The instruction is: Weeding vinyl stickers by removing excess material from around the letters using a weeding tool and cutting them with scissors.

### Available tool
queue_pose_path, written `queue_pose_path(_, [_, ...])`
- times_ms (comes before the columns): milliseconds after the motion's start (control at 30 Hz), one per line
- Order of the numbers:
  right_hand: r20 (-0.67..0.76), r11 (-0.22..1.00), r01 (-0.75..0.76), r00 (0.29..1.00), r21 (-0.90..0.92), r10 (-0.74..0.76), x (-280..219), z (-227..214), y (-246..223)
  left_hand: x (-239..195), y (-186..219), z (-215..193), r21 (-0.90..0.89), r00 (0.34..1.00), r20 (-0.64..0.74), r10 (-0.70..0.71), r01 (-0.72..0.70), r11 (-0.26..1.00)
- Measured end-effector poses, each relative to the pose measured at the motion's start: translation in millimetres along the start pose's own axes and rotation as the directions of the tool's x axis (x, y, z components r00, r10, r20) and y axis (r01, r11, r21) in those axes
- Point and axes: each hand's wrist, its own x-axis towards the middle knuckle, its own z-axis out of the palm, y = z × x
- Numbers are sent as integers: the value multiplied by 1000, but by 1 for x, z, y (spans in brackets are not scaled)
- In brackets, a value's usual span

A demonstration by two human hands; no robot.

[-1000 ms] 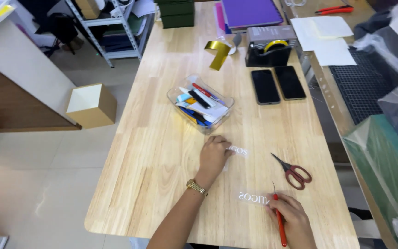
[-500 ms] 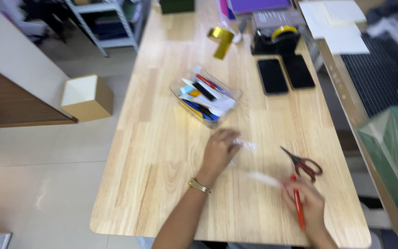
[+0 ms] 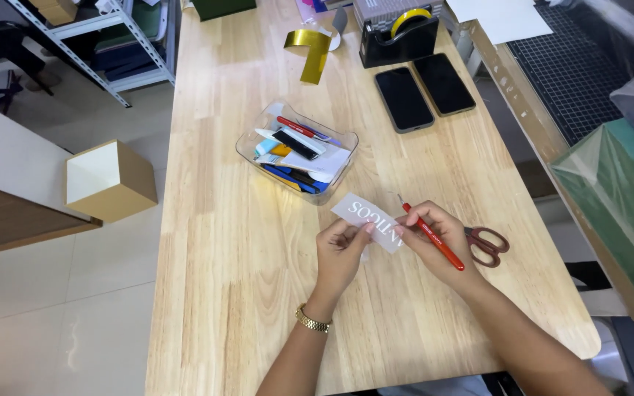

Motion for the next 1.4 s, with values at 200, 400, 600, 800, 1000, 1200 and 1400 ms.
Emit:
queue_pose_path(200, [-46,998,-22,999,64,25,-1,-4,1,-4,25,6,-7,999,6,-32,32,999])
queue_pose_path(400, [-27,990,-50,998,133,54,2,-8,-2,-2,22,7,7,1000,-7,-21,21,1000])
queue_pose_path(600, [29,993,-51,998,110,48,-2,-12,5,-3,7,5,39,1000,-19,1,0,999])
queue_pose_path(800, [30,989,-82,996,127,79,-3,-9,9,-2,16,9,22,999,0,44,-44,999])
queue_pose_path(1000, [47,990,-87,995,106,83,-2,-9,9,-2,19,10,12,997,-1,75,-75,997])
queue_pose_path(1200, [60,991,-100,994,85,95,-2,-8,11,-2,24,11,42,994,7,109,-110,993])
queue_pose_path(1400, [84,990,-117,990,84,110,-1,-7,10,-3,29,11,86,993,22,113,-115,990])
